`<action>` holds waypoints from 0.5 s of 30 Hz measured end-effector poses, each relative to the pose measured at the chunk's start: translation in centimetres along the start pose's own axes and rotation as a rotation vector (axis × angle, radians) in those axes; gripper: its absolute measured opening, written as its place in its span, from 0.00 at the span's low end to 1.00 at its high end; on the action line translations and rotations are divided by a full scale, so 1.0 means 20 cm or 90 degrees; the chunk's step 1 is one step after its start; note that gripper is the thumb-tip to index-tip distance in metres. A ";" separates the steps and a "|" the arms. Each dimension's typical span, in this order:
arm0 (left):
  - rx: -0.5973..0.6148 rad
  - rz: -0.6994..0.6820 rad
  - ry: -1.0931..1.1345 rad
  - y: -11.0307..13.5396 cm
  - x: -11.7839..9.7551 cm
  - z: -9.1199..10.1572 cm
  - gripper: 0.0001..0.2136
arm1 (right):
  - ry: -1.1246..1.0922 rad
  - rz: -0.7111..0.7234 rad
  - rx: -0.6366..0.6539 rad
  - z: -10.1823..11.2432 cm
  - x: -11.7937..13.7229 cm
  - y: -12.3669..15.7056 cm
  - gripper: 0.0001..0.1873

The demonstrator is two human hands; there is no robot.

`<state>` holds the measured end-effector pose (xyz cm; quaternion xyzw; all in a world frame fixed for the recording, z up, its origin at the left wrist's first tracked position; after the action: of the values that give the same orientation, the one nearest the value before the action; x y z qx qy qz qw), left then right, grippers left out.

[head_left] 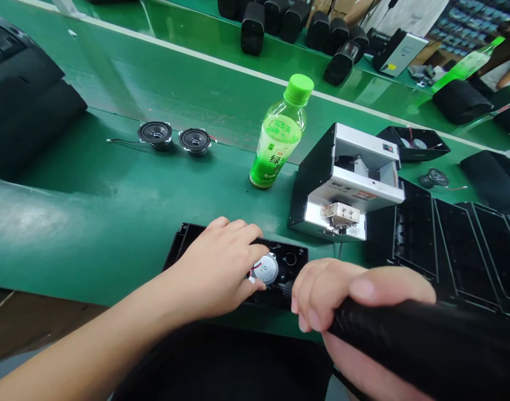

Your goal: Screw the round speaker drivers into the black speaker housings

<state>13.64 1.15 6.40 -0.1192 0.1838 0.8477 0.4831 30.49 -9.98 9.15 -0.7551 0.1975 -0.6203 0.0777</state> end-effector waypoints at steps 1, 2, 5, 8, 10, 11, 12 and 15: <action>-0.001 0.001 0.000 0.00 0.00 0.00 0.14 | -0.003 0.003 0.033 0.00 -0.01 0.01 0.15; -0.003 0.003 0.000 0.00 -0.01 0.00 0.14 | -0.006 0.006 0.060 -0.01 -0.02 0.02 0.15; -0.010 0.005 -0.005 0.01 -0.02 -0.01 0.15 | -0.004 0.024 0.061 -0.02 -0.04 0.07 0.17; -0.012 0.002 -0.013 0.01 -0.02 -0.01 0.15 | 0.007 0.052 0.043 -0.03 -0.07 0.10 0.17; -0.015 0.001 -0.019 0.02 -0.02 -0.01 0.15 | 0.017 0.070 0.019 -0.05 -0.08 0.12 0.15; -0.018 0.001 -0.020 0.02 -0.02 -0.02 0.15 | 0.020 0.075 0.003 -0.05 -0.09 0.13 0.14; -0.021 0.001 -0.021 0.03 -0.02 -0.02 0.15 | 0.023 0.079 -0.020 -0.06 -0.10 0.13 0.13; -0.033 0.007 -0.015 0.04 -0.01 -0.02 0.16 | 0.027 0.109 -0.103 -0.11 -0.13 0.15 0.11</action>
<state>13.11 0.55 6.21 -0.1206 0.1566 0.8560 0.4777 27.44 -11.41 6.26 -0.7260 0.3122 -0.6093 0.0645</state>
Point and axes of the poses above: each hand's wrist, its own y-axis away from the middle knuckle, its own z-axis out of the back of the hand, x = y × z, the point moved 2 cm from there along -y, towards the middle knuckle, and after that the axes turned 1 degree about -y, right-handed, at the moved point
